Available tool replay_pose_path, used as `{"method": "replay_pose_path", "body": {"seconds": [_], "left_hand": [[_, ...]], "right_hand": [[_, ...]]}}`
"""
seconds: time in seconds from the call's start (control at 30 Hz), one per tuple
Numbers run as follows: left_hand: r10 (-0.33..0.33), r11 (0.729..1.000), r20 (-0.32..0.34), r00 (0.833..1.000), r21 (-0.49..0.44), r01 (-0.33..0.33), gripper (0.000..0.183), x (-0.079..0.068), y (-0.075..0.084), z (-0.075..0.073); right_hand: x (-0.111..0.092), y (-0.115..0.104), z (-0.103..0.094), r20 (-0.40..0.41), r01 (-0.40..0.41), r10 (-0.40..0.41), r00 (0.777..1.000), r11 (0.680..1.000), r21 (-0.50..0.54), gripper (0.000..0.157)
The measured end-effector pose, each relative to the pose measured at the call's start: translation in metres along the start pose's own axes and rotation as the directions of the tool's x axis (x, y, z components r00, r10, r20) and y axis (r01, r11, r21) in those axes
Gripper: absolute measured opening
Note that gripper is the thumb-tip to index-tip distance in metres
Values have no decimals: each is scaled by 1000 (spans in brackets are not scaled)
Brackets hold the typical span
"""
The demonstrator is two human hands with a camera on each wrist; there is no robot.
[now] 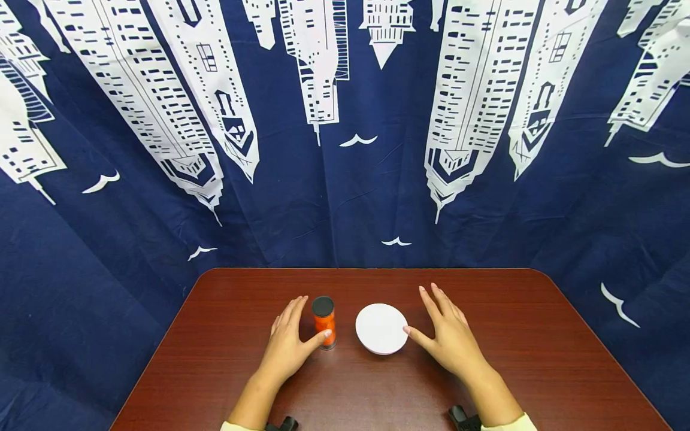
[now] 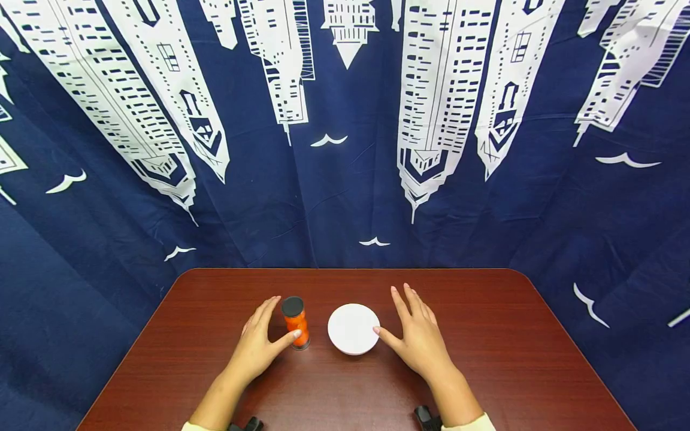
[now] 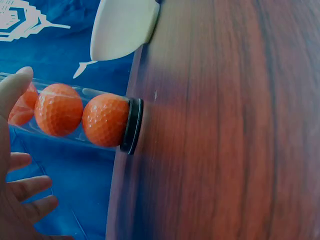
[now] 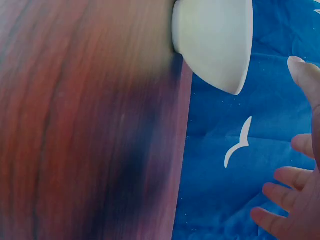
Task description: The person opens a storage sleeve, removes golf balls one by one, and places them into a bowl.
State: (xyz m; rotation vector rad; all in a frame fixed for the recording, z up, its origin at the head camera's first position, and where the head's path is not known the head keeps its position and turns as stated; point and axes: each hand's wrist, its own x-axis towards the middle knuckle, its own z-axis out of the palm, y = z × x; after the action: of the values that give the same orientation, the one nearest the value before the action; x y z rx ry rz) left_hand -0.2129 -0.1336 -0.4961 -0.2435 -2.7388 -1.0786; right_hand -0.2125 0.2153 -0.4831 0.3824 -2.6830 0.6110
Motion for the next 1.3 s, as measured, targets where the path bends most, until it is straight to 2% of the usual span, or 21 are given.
{"method": "replay_pose_path", "body": {"seconds": [0.2,0.4,0.83,1.13,1.3], "left_hand": [[1,998,-5,1000,-67,-2,87,0,2,5],[-26,993,-9,1000,-115,24,81,-1,3,11],[30,987,-43,999,-158,-37,59,2,5,18],[62,981,-29,998,-182,-66,45,3,5,20],[67,978,-24,997,-199,-70,45,2,10,19]], "right_hand": [[2,-4,2,-21,26,-25,999,998,58,84],[3,-9,3,-21,44,-42,999,996,77,80],[2,-22,5,28,52,-58,998,985,162,74],[1,-27,5,32,66,-73,997,979,193,73],[2,-32,5,22,78,-85,996,973,216,71]]}}
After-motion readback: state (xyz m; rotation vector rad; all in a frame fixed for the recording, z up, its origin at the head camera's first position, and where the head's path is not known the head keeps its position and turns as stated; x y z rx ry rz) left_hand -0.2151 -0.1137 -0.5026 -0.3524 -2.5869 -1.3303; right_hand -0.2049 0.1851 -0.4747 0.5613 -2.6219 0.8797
